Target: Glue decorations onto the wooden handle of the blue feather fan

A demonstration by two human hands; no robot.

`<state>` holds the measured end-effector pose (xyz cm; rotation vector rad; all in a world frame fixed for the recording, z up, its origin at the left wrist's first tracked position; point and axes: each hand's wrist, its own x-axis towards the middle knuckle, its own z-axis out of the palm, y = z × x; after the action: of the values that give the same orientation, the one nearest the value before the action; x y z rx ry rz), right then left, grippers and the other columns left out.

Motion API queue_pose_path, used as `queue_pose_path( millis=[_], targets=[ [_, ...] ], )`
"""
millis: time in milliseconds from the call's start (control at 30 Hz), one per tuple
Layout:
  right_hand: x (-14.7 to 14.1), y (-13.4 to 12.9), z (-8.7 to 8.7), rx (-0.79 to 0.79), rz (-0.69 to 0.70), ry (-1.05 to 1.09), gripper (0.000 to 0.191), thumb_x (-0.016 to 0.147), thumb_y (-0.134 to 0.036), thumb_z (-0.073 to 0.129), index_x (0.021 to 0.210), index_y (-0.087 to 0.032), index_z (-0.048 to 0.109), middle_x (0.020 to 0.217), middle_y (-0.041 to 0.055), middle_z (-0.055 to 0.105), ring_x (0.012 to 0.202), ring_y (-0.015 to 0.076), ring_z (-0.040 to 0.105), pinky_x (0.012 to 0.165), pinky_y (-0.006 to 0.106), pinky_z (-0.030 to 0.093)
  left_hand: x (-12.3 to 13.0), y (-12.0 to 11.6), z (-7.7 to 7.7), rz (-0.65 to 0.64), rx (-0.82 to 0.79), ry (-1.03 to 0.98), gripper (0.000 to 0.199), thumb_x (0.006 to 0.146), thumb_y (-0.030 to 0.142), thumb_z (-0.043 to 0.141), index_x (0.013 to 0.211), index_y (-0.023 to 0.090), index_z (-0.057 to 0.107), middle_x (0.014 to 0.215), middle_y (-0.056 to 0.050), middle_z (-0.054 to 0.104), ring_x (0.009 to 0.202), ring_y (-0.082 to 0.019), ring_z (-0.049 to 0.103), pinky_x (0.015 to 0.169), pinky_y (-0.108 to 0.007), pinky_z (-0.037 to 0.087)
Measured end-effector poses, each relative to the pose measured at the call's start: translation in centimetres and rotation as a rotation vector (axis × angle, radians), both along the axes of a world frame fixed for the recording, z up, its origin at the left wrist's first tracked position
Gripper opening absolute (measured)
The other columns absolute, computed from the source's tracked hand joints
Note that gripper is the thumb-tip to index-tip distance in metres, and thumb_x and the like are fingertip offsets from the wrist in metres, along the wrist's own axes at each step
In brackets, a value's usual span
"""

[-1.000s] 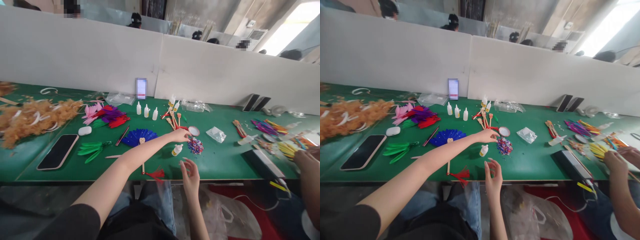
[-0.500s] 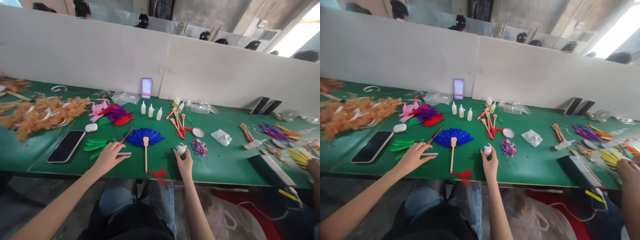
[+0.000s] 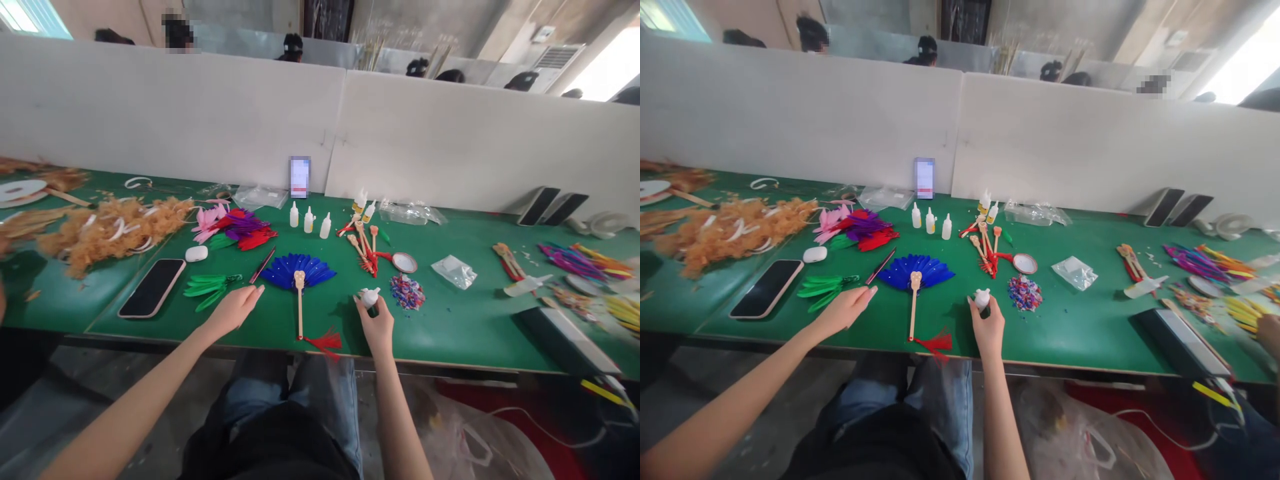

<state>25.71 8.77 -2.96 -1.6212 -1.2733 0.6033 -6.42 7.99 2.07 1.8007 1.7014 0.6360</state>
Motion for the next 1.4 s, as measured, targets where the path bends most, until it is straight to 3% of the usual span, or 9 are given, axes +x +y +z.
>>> queue_pose_path(
  millis=[100, 200, 367, 533, 667, 933, 1167, 1300, 1400],
  targets=[
    [0.0, 0.2, -0.2, 0.022, -0.003, -0.015, 0.048, 0.074, -0.050, 0.062, 0.107, -0.015, 0.060, 0.100, 0.0112, 0.067, 0.092, 0.0252, 0.062, 0.084, 0.038, 0.045, 2.1, 0.8, 0.8, 0.138, -0.141, -0.484, 0.044, 0.087, 0.056, 0.039, 0.063, 0.019, 0.041, 0.047, 0.006, 0.038, 0.041, -0.009, 0.039, 0.043, -0.021, 0.029],
    [0.1, -0.2, -0.3, 0.199, -0.113, -0.043, 0.064, 0.069, -0.047, 0.069, 0.121, -0.014, 0.050, 0.114, 0.0144, 0.059, 0.105, 0.0258, 0.056, 0.091, 0.041, 0.043, 4.9, 1.3, 1.6, 0.064, -0.231, -0.753, 0.042, 0.085, 0.055, 0.045, 0.065, 0.018, 0.045, 0.043, 0.006, 0.040, 0.035, -0.007, 0.037, 0.036, -0.019, 0.025],
    [-1.5, -4.3, 1.8, 0.480, -0.478, 0.002, 0.025, 0.084, -0.037, 0.056, 0.096, -0.016, 0.057, 0.086, 0.0071, 0.058, 0.077, 0.0176, 0.057, 0.072, 0.033, 0.048, 8.1, 1.1, 3.6, -0.018, -0.215, -0.846, 0.038, 0.084, 0.052, 0.051, 0.071, 0.016, 0.053, 0.046, 0.003, 0.050, 0.038, -0.009, 0.046, 0.035, -0.018, 0.031],
    [-5.3, -6.1, 6.8, -0.078, 0.363, 0.198, 0.029, 0.077, -0.042, 0.064, 0.088, -0.015, 0.066, 0.053, -0.0037, 0.049, 0.046, 0.0089, 0.041, 0.044, 0.021, 0.034, 9.2, 0.8, 5.4, -0.255, -0.134, -0.663, 0.036, 0.085, 0.047, 0.052, 0.069, 0.015, 0.057, 0.051, 0.003, 0.051, 0.043, -0.006, 0.044, 0.041, -0.018, 0.033],
    [-7.0, -4.4, 9.3, -0.252, 0.599, 0.246, 0.029, 0.079, -0.042, 0.062, 0.070, -0.014, 0.065, 0.050, -0.0036, 0.049, 0.045, 0.0066, 0.037, 0.042, 0.020, 0.028, 9.4, 0.6, 5.9, -0.451, 0.030, -0.496, 0.032, 0.087, 0.040, 0.052, 0.068, 0.016, 0.061, 0.065, 0.000, 0.057, 0.058, -0.009, 0.049, 0.057, -0.021, 0.041],
    [-8.0, -4.9, 9.2, -0.313, 0.770, 0.327, 0.017, 0.077, -0.032, 0.063, 0.072, -0.016, 0.060, 0.059, -0.0006, 0.063, 0.048, 0.0089, 0.054, 0.046, 0.020, 0.043, 6.7, 0.0, 4.5, -0.350, 0.252, -0.444, 0.025, 0.089, 0.036, 0.049, 0.108, 0.021, 0.058, 0.105, -0.007, 0.059, 0.083, -0.014, 0.057, 0.073, -0.027, 0.049],
    [0.8, -4.3, 11.8, 0.059, 0.358, 0.380, 0.017, 0.074, -0.031, 0.069, 0.075, -0.018, 0.058, 0.056, -0.0004, 0.063, 0.043, 0.0114, 0.058, 0.040, 0.022, 0.046, 3.4, -2.7, -0.9, -0.170, 0.380, -0.097, 0.018, 0.090, 0.033, 0.048, 0.089, 0.020, 0.062, 0.085, -0.003, 0.064, 0.084, -0.017, 0.059, 0.076, -0.029, 0.047],
    [7.8, 1.7, 10.8, 0.249, 0.014, 0.150, 0.025, 0.071, -0.038, 0.069, 0.069, -0.018, 0.055, 0.056, 0.0009, 0.062, 0.045, 0.0121, 0.057, 0.041, 0.024, 0.047, 2.9, -4.4, -3.8, -0.116, 0.517, 0.260, 0.017, 0.086, 0.034, 0.054, 0.094, 0.021, 0.064, 0.094, -0.007, 0.063, 0.093, -0.022, 0.057, 0.083, -0.035, 0.042],
    [11.0, 7.5, 8.3, 0.184, -0.125, 0.087, 0.032, 0.072, -0.046, 0.064, 0.073, -0.015, 0.060, 0.061, 0.0050, 0.064, 0.053, 0.0153, 0.061, 0.045, 0.027, 0.049, 3.4, -4.9, -4.6, -0.060, 0.594, 0.443, 0.018, 0.084, 0.034, 0.057, 0.094, 0.020, 0.064, 0.096, -0.009, 0.063, 0.093, -0.024, 0.056, 0.081, -0.036, 0.040]
  ],
)
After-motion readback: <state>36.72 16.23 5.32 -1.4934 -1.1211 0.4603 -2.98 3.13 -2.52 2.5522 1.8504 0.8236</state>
